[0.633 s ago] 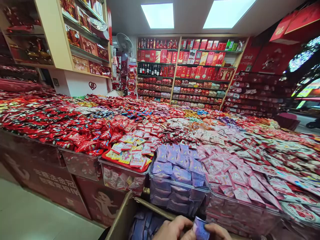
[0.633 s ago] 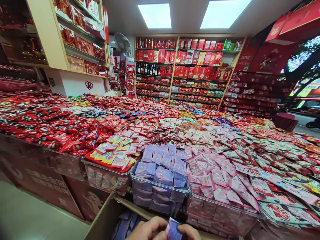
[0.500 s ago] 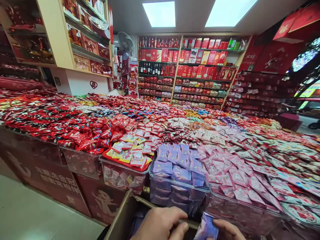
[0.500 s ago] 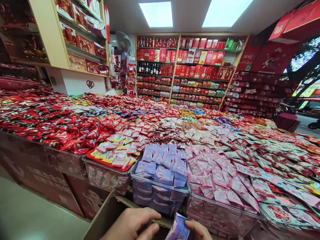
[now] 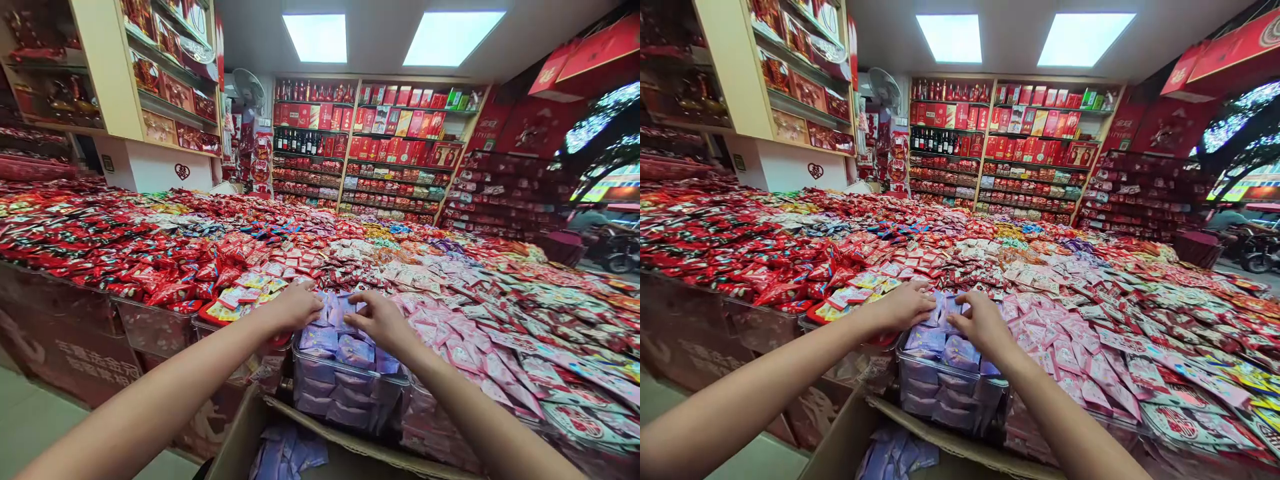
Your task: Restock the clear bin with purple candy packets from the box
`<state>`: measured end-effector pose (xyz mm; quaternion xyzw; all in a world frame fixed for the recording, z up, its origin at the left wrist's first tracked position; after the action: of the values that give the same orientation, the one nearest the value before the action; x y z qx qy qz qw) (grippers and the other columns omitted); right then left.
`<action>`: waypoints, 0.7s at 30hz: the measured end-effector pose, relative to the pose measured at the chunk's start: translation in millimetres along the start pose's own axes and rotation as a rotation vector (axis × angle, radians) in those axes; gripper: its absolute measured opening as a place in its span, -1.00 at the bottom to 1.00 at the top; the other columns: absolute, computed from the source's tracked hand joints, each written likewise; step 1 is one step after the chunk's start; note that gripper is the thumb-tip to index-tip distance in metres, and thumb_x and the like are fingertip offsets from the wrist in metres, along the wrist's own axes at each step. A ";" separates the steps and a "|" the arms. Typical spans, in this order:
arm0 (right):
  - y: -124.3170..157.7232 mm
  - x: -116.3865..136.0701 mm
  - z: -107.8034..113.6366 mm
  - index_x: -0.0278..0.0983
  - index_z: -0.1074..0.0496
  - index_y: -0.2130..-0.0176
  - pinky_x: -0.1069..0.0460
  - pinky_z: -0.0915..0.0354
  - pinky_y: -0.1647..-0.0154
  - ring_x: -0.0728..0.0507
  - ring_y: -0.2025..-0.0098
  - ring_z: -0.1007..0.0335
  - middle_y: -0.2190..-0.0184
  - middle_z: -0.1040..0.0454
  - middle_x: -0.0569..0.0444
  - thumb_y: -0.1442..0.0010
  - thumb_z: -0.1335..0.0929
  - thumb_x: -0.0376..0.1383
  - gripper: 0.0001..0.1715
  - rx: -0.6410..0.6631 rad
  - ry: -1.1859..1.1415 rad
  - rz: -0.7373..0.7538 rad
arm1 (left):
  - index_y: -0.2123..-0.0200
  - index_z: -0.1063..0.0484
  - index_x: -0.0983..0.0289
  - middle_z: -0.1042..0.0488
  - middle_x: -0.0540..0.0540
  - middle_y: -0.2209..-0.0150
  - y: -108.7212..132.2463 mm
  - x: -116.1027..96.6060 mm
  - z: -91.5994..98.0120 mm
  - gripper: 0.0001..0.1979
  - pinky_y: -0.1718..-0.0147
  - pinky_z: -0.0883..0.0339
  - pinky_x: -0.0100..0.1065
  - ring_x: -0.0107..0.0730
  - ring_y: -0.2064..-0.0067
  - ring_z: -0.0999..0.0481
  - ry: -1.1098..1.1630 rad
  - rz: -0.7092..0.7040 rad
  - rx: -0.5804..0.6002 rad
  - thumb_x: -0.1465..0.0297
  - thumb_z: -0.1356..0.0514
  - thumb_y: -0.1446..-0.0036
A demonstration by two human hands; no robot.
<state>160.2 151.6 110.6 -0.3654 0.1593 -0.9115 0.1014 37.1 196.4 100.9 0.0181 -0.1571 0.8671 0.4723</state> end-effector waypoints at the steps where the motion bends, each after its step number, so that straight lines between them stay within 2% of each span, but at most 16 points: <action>1: -10.7 1.6 -6.9 -0.36 -0.36 0.26 0.09 -0.18 0.51 -0.04 0.52 -0.27 0.55 -0.35 0.10 0.07 -0.35 -0.27 -0.68 0.016 0.052 0.002 | 0.51 -0.40 0.22 -0.49 0.02 0.43 1.5 1.2 -1.5 -0.90 0.14 -0.11 -0.23 -0.18 0.10 -0.30 -0.017 -0.012 0.006 0.38 -0.13 -0.01; 5: -38.0 -0.8 -31.6 -0.35 -0.38 0.22 0.08 -0.21 0.43 -0.08 0.43 -0.35 0.45 -0.45 0.03 0.04 -0.33 -0.23 -0.64 0.061 0.191 0.003 | 0.46 -0.40 0.22 -0.50 0.03 0.37 7.7 4.9 -2.4 -0.91 0.15 -0.13 -0.22 -0.14 0.00 -0.24 -0.060 -0.039 0.023 0.39 -0.11 -0.03; 10: -45.2 -5.8 -48.6 -0.35 -0.41 0.24 0.06 -0.21 0.30 -0.14 0.27 -0.38 0.31 -0.49 -0.06 0.07 -0.36 -0.24 -0.65 0.101 0.262 0.025 | 0.41 -0.40 0.23 -0.50 0.06 0.33 10.7 5.0 -4.2 -0.90 0.10 -0.10 -0.18 -0.13 -0.05 -0.19 -0.076 -0.048 0.040 0.39 -0.09 -0.06; 14: -42.1 -6.5 -50.7 -0.37 -0.44 0.28 0.03 -0.19 0.25 -0.19 0.22 -0.36 0.29 -0.49 -0.11 0.08 -0.36 -0.22 -0.66 0.140 0.340 0.051 | 0.43 -0.40 0.25 -0.50 0.10 0.33 13.1 5.6 -5.7 -0.88 0.09 -0.09 -0.13 -0.10 -0.03 -0.20 -0.072 -0.041 0.049 0.37 -0.08 -0.06; 18: -39.8 -2.3 -50.7 -0.35 -0.44 0.27 0.02 -0.16 0.19 -0.19 0.20 -0.35 0.27 -0.49 -0.09 0.03 -0.32 -0.20 -0.67 0.187 0.396 0.105 | 0.47 -0.40 0.27 -0.50 0.12 0.36 11.3 6.7 -2.4 -0.85 0.14 -0.14 -0.14 -0.11 0.07 -0.29 -0.048 -0.017 0.059 0.41 -0.06 -0.06; 21: -39.2 -0.8 -47.6 -0.36 -0.43 0.24 0.01 -0.15 0.16 -0.18 0.17 -0.34 0.26 -0.49 -0.09 0.00 -0.30 -0.20 -0.65 0.215 0.430 0.115 | 0.30 -0.39 0.26 -0.45 0.14 0.17 6.4 4.5 1.0 -0.80 0.12 -0.14 -0.15 -0.14 0.03 -0.26 -0.018 0.001 0.041 0.44 0.02 -0.11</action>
<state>124.8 198.5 91.9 -0.1407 0.1001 -0.9727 0.1552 29.2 196.5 101.0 0.0357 -0.1434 0.8701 0.4701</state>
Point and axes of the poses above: each hand's wrist, its own y-axis away from the middle knuckle, its own z-axis out of the back of the hand, x = y × z, the point moved 7 cm from there along -y, towards the middle knuckle
